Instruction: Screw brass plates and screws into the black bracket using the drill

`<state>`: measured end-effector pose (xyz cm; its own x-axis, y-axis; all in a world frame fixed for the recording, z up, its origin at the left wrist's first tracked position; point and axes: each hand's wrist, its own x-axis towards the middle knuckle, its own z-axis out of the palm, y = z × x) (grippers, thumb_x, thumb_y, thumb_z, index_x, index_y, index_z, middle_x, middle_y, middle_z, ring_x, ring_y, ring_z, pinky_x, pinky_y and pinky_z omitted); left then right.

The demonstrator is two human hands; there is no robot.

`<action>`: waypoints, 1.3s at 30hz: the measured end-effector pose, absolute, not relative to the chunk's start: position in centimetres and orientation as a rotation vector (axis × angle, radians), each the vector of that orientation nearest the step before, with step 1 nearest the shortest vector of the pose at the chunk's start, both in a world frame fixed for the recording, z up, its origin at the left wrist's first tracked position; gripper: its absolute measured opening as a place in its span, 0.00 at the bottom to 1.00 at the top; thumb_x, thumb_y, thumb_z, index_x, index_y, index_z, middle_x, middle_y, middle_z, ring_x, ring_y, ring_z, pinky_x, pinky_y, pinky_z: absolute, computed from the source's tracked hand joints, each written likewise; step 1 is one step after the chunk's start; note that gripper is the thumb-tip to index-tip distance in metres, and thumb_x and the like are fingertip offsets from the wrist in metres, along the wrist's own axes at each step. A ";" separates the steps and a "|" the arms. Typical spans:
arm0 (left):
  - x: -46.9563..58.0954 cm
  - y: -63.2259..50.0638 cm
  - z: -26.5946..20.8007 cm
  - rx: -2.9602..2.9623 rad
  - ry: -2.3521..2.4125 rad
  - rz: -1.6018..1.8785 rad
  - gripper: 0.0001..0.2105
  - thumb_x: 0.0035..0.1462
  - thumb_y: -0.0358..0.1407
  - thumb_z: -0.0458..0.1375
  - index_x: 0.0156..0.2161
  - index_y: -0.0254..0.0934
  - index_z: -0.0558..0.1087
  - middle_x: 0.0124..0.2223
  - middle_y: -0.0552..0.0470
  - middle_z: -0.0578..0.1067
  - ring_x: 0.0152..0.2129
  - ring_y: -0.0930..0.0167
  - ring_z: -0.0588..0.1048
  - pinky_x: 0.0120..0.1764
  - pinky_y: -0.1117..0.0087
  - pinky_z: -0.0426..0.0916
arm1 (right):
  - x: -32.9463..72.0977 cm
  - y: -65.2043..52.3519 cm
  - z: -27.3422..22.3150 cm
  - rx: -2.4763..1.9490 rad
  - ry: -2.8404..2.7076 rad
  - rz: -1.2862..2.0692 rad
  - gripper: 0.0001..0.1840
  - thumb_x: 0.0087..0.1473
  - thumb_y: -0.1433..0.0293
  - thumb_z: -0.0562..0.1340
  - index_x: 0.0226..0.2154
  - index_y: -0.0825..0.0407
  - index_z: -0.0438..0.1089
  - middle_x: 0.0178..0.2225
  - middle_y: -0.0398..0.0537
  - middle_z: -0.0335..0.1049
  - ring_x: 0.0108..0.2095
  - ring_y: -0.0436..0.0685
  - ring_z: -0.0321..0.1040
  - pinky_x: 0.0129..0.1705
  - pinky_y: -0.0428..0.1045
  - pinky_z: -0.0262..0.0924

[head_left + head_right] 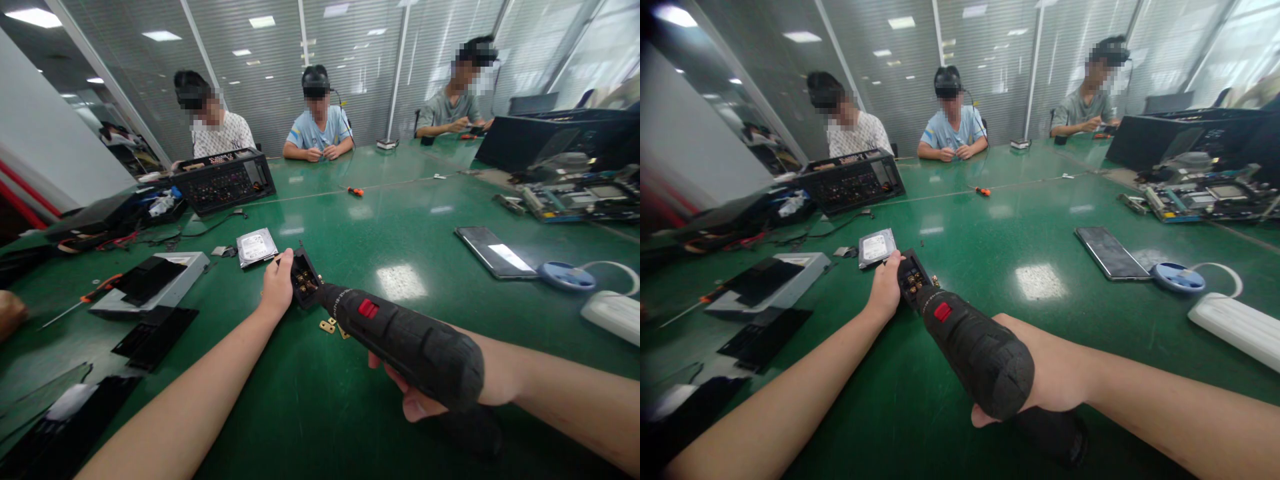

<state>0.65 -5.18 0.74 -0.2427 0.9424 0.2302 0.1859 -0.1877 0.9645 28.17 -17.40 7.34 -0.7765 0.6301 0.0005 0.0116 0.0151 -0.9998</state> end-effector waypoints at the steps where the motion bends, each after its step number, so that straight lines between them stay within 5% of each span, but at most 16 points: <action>1: 0.6 -5.2 0.7 1.357 1.412 1.490 0.24 0.59 0.60 0.56 0.29 0.38 0.72 0.26 0.54 0.71 0.26 0.69 0.70 0.33 0.68 0.66 | 28.1 -17.4 7.3 -0.649 -1.858 1.796 0.26 0.35 0.57 0.80 0.19 0.52 0.65 0.21 0.37 0.64 0.23 0.48 0.60 0.25 0.44 0.59; 22: 0.6 -4.8 0.2 1.332 1.422 1.513 0.24 0.58 0.60 0.57 0.30 0.38 0.74 0.28 0.52 0.74 0.27 0.68 0.71 0.35 0.68 0.67 | 27.6 -17.8 8.5 -0.584 -1.839 1.832 0.24 0.37 0.56 0.80 0.21 0.52 0.69 0.23 0.39 0.69 0.25 0.50 0.63 0.29 0.46 0.61; 39: 0.7 -5.0 0.5 1.341 1.387 1.504 0.23 0.60 0.58 0.56 0.29 0.39 0.72 0.26 0.53 0.72 0.26 0.68 0.70 0.35 0.68 0.67 | 27.7 -17.7 8.4 -0.566 -1.833 1.827 0.19 0.40 0.65 0.79 0.22 0.53 0.69 0.23 0.39 0.70 0.25 0.49 0.65 0.29 0.45 0.62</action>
